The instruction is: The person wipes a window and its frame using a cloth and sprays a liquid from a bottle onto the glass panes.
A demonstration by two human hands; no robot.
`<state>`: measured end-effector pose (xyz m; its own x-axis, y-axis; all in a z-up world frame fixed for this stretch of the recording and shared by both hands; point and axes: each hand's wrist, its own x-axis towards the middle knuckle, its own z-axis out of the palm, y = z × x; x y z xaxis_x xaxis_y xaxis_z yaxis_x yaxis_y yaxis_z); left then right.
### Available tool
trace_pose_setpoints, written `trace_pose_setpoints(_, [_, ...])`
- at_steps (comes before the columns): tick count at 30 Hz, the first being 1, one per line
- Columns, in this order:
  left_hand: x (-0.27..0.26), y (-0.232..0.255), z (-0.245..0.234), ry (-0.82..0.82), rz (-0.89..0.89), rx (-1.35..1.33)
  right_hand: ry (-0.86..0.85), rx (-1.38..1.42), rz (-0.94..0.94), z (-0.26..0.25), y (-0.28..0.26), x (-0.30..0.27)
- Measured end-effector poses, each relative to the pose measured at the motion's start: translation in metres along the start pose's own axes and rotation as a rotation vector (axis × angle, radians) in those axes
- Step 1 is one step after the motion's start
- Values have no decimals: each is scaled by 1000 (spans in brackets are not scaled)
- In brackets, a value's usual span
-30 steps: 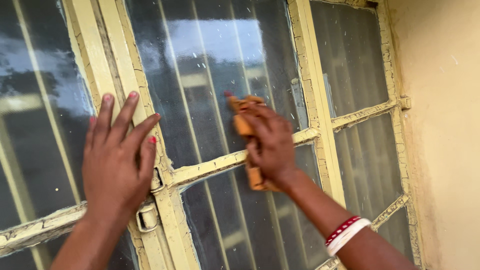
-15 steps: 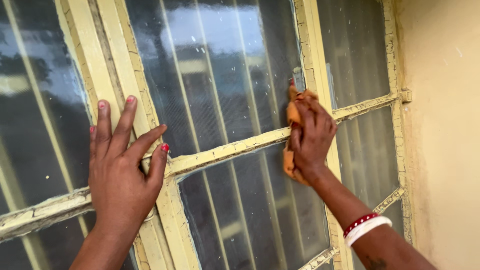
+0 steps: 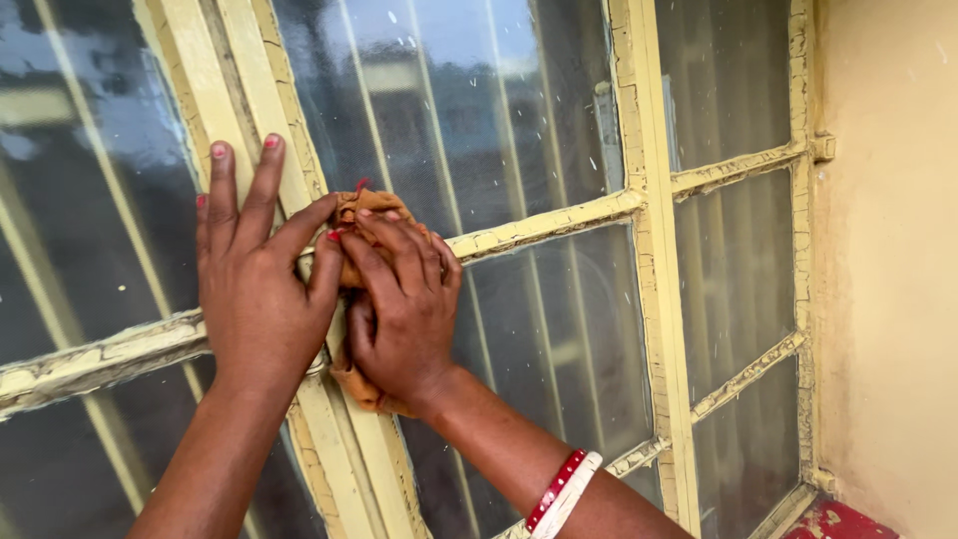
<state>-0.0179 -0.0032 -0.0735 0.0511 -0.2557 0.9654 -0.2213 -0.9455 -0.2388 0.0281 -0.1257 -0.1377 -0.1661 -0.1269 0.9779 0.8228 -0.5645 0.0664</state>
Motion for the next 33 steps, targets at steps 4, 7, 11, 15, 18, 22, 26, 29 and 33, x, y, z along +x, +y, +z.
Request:
trace_pose_setpoints(4, [1,1,-1,-3,4,-1,-63,-8,-21,-4,7,-1])
trace_pose_setpoints(7, [1,3,-4,-9,4,-27,-125,-17,-85,-11,21,-4])
trace_pose_setpoints(11, [2,4,-7,-18,-6,-20,-158,-37,-194,-19,48,-9])
trace_pose_setpoints(15, [2,5,-6,-21,-23,-23,-173,-103,-249,-31,87,-12])
trace_pose_setpoints(18, [1,6,-7,2,-10,-69,-168,-155,-225,-49,120,-13])
trace_pose_setpoints(22, [-10,14,-10,25,-39,-144,-142,-248,-173,-76,168,-12])
trace_pose_setpoints(26, [-23,22,-10,30,-59,-162,-97,-314,-80,-109,212,-16])
trace_pose_setpoints(29, [-33,34,-2,49,-92,-122,-5,-404,-42,-126,234,-20])
trace_pose_setpoints(33, [-36,36,5,55,-130,-63,-1,-413,-41,-125,243,-27])
